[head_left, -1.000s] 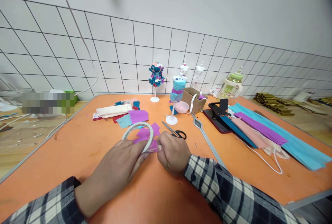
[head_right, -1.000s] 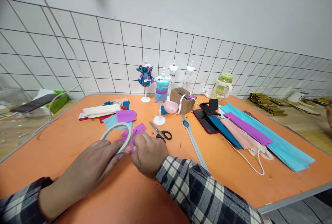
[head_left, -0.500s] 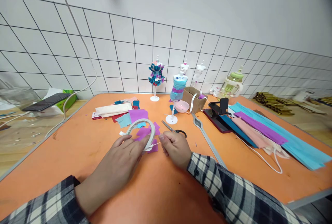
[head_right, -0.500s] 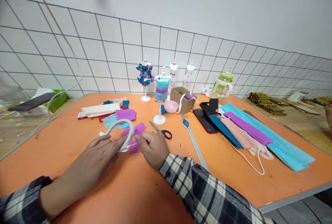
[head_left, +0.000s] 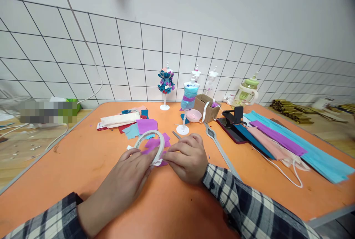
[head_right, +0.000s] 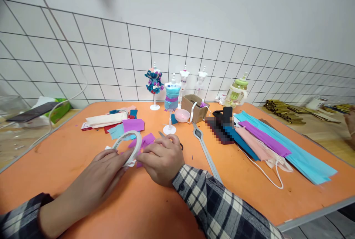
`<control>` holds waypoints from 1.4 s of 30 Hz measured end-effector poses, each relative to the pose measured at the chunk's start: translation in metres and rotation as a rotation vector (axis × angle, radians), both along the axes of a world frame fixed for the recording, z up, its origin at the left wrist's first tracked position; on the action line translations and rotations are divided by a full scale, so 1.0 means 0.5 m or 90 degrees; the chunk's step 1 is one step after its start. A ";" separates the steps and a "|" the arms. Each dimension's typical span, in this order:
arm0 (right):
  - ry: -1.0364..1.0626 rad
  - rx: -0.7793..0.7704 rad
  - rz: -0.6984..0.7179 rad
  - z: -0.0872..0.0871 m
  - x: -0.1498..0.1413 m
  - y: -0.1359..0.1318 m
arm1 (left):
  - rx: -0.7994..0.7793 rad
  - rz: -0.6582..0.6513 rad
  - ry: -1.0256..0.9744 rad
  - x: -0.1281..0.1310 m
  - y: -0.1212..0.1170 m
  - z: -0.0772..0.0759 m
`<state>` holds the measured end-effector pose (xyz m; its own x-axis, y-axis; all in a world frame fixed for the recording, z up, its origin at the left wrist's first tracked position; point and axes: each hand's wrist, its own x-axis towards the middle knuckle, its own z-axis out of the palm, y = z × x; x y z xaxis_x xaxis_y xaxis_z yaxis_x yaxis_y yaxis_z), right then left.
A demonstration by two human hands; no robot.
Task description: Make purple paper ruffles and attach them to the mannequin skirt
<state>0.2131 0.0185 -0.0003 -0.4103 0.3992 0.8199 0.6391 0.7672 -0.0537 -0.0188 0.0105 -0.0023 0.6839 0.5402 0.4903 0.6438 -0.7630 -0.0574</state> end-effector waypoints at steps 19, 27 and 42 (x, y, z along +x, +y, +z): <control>0.198 -0.437 0.110 -0.021 -0.043 -0.006 | 0.132 -0.015 0.037 -0.011 0.010 0.018; 0.334 -0.493 0.095 -0.025 -0.021 0.019 | 0.026 0.070 -0.024 -0.015 0.004 0.024; -0.012 0.038 -0.030 -0.005 -0.021 -0.011 | -0.035 0.069 -0.029 -0.002 -0.015 0.012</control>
